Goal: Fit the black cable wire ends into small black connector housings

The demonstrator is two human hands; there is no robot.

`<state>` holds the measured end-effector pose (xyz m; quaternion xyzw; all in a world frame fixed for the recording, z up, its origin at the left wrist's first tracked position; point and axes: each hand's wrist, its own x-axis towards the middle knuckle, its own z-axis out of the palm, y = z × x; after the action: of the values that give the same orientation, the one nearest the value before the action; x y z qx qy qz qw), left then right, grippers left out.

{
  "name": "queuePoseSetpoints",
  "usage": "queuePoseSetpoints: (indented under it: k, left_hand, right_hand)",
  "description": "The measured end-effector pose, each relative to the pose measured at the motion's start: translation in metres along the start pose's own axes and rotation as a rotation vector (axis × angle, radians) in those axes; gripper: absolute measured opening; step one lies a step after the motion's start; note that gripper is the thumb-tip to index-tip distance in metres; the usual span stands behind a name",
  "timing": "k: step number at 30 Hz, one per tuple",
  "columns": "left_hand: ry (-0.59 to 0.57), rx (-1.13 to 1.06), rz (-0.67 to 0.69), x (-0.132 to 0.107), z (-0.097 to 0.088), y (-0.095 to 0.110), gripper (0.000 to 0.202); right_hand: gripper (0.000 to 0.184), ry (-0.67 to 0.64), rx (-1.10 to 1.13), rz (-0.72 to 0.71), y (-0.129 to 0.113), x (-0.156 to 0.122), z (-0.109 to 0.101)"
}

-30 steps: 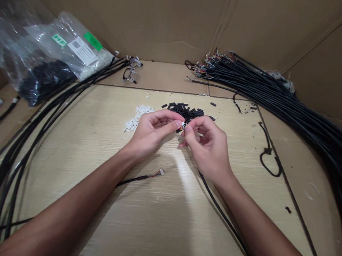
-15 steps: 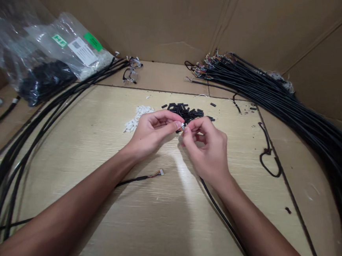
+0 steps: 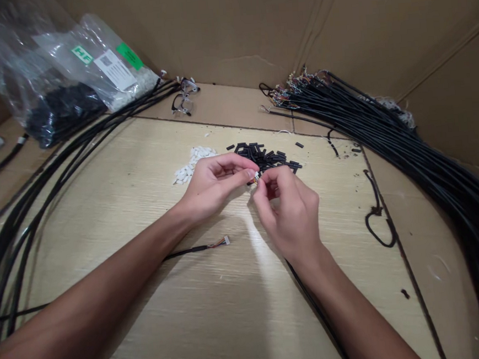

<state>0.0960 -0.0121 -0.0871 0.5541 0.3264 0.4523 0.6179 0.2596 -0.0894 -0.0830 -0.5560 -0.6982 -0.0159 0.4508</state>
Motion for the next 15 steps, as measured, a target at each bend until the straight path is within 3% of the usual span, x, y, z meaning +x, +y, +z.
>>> queuePoseSetpoints:
  k: [8, 15]
  left_hand:
    - [-0.007, 0.014, 0.006, 0.0013, 0.0001, -0.0006, 0.004]
    - [0.000, -0.007, -0.003, 0.0025, -0.0015, -0.0012, 0.005]
  right_hand:
    - [0.006, -0.007, -0.069, -0.032, 0.0001, -0.0001, -0.0015]
    - [0.005, -0.073, 0.153, 0.192, -0.0055, 0.0022, -0.0041]
